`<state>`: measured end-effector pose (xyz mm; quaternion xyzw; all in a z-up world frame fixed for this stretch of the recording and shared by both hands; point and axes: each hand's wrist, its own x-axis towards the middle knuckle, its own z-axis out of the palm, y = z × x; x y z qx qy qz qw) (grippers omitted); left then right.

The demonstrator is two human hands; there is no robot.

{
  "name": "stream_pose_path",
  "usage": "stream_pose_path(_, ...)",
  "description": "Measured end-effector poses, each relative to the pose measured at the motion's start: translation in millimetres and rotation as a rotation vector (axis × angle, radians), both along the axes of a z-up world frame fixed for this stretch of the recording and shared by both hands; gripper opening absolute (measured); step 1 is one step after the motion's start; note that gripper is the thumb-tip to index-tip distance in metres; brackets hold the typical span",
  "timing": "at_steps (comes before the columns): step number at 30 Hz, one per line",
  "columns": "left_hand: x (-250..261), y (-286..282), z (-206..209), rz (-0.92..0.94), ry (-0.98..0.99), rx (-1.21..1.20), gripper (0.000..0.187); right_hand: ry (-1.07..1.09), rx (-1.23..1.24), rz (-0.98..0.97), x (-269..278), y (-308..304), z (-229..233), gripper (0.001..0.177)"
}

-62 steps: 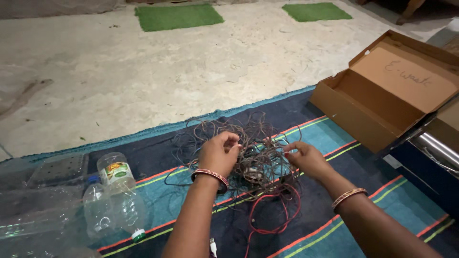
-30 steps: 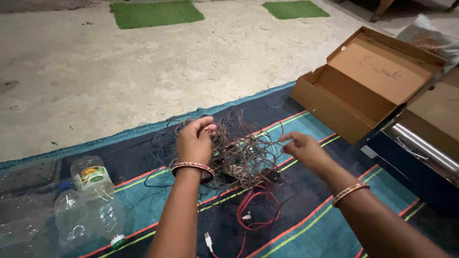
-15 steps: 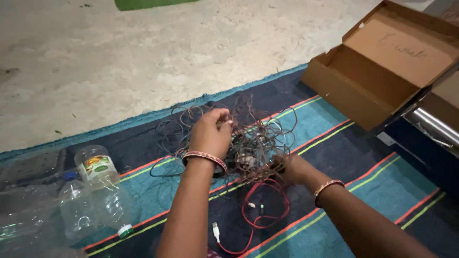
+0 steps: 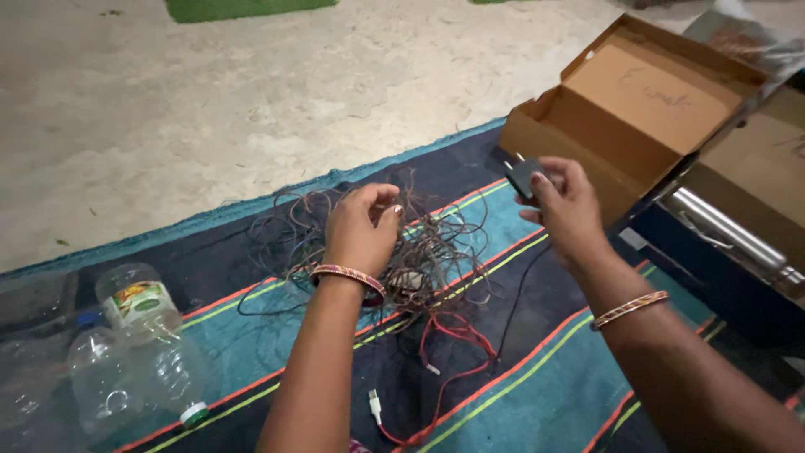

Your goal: The person sorts various electronic waste items on a mat, placing metal rods into a box labeled Metal and electronic components like chargers and wires into a box labeled E-waste. The person handles plastic bottles and tangled wires, separating them into the appropriate boxes.

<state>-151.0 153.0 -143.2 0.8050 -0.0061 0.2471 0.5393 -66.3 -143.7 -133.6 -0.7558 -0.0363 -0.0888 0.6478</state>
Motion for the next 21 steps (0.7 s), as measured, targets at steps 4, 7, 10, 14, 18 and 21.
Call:
stream_pose_path(4, -4.6, -17.9, 17.8, -0.118, 0.024, -0.164, 0.034, 0.047, -0.143, 0.283, -35.3, 31.0, 61.9, 0.040)
stream_pose_path(7, -21.4, -32.6, 29.7, -0.189, 0.007, -0.114, 0.060, 0.044, -0.247, 0.409, -59.3, 55.3, 84.4, 0.045)
stream_pose_path(10, -37.4, -45.5, 39.0, -0.241, -0.195, 0.063, 0.071, 0.119, -0.251, 0.529, -73.9, 71.5, 96.7, 0.046)
stream_pose_path(14, -44.0, -41.6, 41.4, -0.235, -0.114, 0.123, 0.072, 0.142, -0.279, 0.620, -85.1, 80.3, 107.0, 0.047)
stream_pose_path(18, -33.0, -32.6, 36.9, -0.149, -0.078, 0.166, 0.049, 0.132, -0.413, 0.559, -90.0, 77.8, 109.7, 0.053)
stream_pose_path(21, -27.6, -26.0, 33.9, 0.074, -0.070, 0.080, 0.039, 0.262, -0.455, 0.585, -90.5, 71.8, 104.5, 0.055)
